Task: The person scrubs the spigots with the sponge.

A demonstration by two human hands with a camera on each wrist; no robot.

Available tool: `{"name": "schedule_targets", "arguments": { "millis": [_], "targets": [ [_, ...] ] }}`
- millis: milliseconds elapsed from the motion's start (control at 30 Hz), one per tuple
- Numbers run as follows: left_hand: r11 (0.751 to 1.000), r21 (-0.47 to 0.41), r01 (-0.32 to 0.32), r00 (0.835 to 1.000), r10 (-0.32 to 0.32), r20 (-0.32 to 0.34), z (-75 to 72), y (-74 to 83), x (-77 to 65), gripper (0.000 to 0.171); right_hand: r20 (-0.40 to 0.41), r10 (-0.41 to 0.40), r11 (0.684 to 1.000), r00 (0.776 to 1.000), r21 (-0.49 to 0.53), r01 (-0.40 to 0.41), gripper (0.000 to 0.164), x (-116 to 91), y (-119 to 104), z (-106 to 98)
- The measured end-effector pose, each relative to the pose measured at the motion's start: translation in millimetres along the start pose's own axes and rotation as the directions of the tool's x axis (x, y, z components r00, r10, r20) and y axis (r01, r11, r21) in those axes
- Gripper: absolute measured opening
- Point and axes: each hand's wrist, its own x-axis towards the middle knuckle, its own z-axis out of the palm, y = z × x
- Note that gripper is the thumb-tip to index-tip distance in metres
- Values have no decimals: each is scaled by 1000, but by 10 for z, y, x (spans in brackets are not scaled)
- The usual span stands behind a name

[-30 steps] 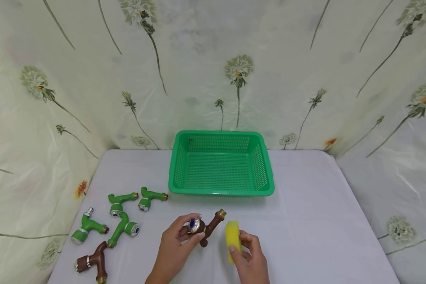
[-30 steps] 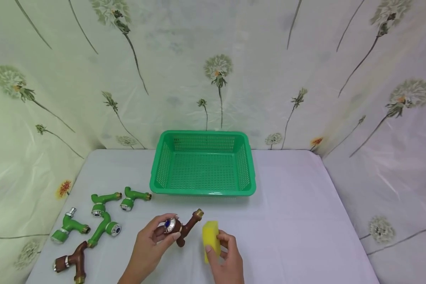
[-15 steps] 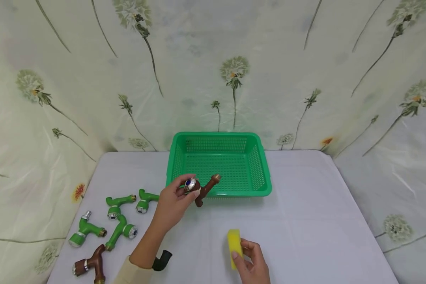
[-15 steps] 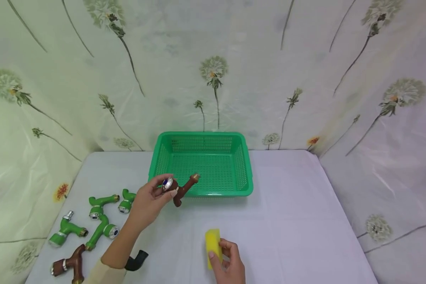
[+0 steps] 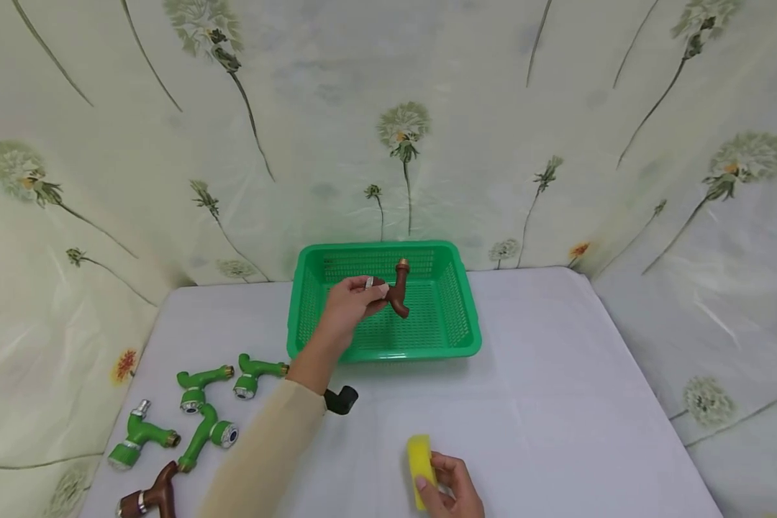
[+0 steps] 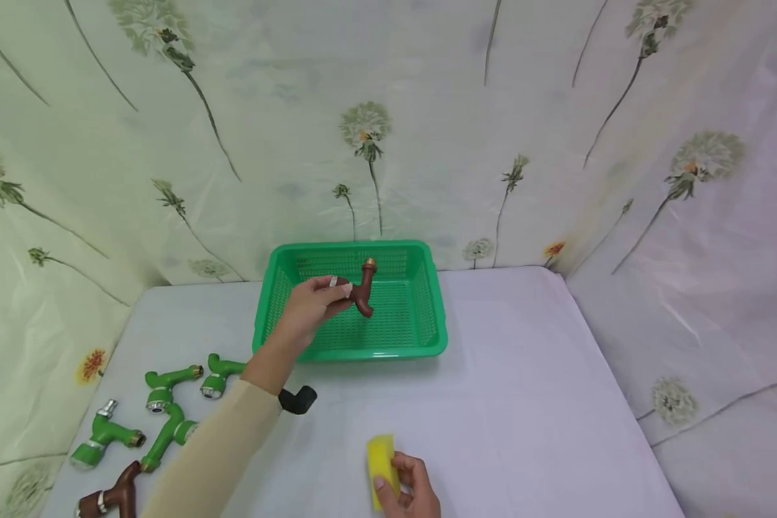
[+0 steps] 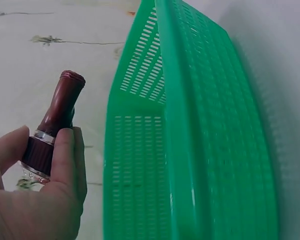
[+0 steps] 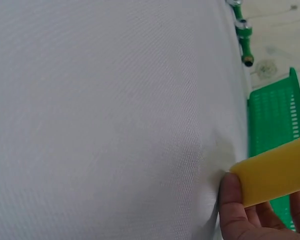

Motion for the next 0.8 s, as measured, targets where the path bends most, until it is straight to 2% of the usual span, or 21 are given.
{"name": "schedule_targets", "arguments": {
  "millis": [100,233,400,467,600,733,800],
  "targets": [
    [996,-23,82,996,-83,-24,167,-45,165,44,27,13,1000,1000,16,-14,56,-2,19,-23],
    [991,4,135,990,-135,-36,348,-141,335,46,54,22,1000,998,21,-23,60,7,30,-60],
    [976,74,204,979,-202,-35,482,-285,485,32,91,28,999,995,23,-31,62,11,26,-96],
    [969,86,230,973,-229,-25,523,-327,523,27,95,32,999,995,24,-34,62,10,21,-106],
    [956,121,267,963,-268,-14,575,-410,568,27,105,41,999,994,28,-44,64,11,17,-129],
    [936,195,293,956,-291,-40,595,-501,578,32,128,83,996,988,34,-88,68,4,11,-150],
    [923,245,297,955,-291,-60,604,-550,580,40,133,101,993,986,41,-107,69,0,5,-156]
  ]
}}
